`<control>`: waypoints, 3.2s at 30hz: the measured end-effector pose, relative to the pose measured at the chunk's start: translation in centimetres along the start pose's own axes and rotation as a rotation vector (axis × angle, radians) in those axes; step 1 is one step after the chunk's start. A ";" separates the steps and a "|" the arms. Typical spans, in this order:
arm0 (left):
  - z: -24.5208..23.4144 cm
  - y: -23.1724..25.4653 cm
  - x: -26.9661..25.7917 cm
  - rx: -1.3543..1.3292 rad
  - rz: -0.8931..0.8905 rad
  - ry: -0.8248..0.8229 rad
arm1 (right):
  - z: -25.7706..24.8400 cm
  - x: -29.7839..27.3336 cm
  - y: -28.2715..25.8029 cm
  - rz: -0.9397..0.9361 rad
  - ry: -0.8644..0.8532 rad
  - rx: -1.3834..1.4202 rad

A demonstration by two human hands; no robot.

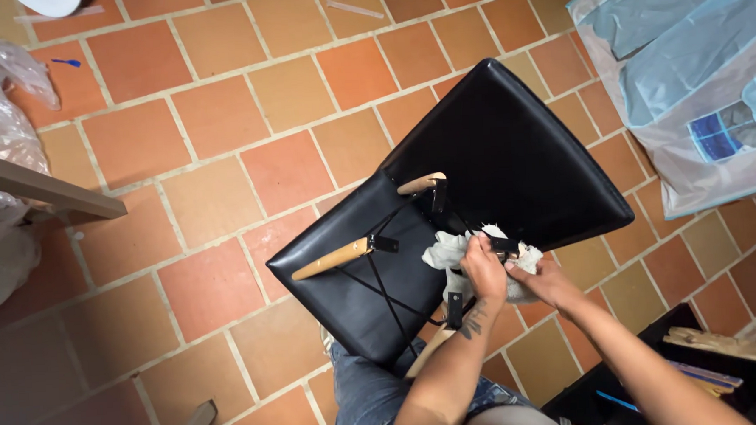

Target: The person assembles a chair by attaching wooden legs to a black metal frame using an Allen key and screws. They tighten the screws on each leg, then place the frame onto a black chair seat to secure the remaining connections.

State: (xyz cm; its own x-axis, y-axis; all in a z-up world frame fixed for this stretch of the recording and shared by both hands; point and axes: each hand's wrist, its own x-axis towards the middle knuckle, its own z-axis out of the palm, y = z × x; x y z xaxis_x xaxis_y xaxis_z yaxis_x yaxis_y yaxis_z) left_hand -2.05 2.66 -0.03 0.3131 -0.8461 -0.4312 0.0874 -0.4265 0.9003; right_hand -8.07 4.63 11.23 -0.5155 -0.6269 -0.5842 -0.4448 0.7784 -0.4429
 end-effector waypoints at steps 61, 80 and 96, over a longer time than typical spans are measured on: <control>-1.4 -0.2 0.9 -0.009 0.108 0.008 | -8.0 11.1 12.6 -0.352 -0.024 -0.437; 0.0 -4.0 2.9 -0.180 -0.124 -0.058 | -0.3 6.5 3.6 -0.996 -0.109 0.071; 0.3 -5.0 3.4 -0.100 -0.091 -0.050 | -0.2 5.8 2.6 -0.932 -0.032 0.048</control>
State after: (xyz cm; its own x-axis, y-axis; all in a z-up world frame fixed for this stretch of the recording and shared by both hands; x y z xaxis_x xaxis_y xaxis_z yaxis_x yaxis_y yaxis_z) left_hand -1.69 1.77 -6.01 0.2520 -0.8214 -0.5117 0.2081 -0.4704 0.8575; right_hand -12.37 2.97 6.80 0.0555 -0.9985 0.0028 -0.6376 -0.0376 -0.7694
